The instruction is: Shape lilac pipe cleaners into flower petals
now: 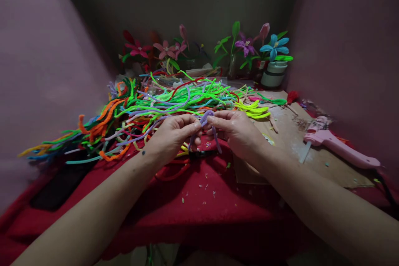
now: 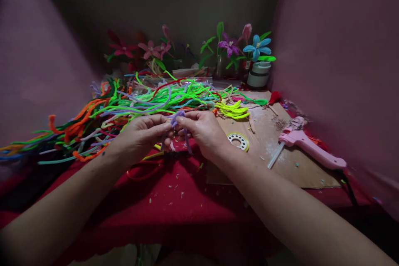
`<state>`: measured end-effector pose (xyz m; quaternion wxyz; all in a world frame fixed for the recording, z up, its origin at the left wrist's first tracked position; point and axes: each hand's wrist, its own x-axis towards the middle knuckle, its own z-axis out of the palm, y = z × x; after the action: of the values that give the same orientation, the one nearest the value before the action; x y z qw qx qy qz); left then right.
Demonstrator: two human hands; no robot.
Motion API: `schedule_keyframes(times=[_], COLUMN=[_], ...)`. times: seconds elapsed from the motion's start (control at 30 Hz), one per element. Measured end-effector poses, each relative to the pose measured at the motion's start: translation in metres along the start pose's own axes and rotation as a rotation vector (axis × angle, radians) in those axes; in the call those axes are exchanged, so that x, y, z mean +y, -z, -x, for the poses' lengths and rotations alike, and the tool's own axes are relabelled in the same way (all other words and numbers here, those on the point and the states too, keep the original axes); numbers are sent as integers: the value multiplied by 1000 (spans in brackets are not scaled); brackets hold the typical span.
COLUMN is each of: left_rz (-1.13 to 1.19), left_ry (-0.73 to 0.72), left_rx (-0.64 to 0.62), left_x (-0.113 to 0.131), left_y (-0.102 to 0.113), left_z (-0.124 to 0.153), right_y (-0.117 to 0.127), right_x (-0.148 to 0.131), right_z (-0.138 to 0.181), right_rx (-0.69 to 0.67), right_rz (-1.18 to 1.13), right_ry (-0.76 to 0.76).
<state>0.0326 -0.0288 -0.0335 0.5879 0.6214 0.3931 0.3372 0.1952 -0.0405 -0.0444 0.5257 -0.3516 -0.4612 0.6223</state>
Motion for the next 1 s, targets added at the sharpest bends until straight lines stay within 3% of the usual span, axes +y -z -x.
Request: schedule_keyframes(times=[0.17,0.33,0.53,0.77,1.0], left_rz=[14,-19,-117,-95,-155], left_ry=[-31,-51,-35,-72,-111], left_rx=[198,209,220,212,251], left_x=[5,6,9,17,10], left_y=[4,8,3,-8,-9], left_z=[-2,-3,1,7,7], right_y=[-2,-1,-4,-9,-9], right_x=[-2,-1,0,0,9], right_z=[3,3,3,7,12], right_rx=[-30,-158,29,141,149], right_rz=[228,66,-89,162,357], right_ry=[-68,-130,150,314,418])
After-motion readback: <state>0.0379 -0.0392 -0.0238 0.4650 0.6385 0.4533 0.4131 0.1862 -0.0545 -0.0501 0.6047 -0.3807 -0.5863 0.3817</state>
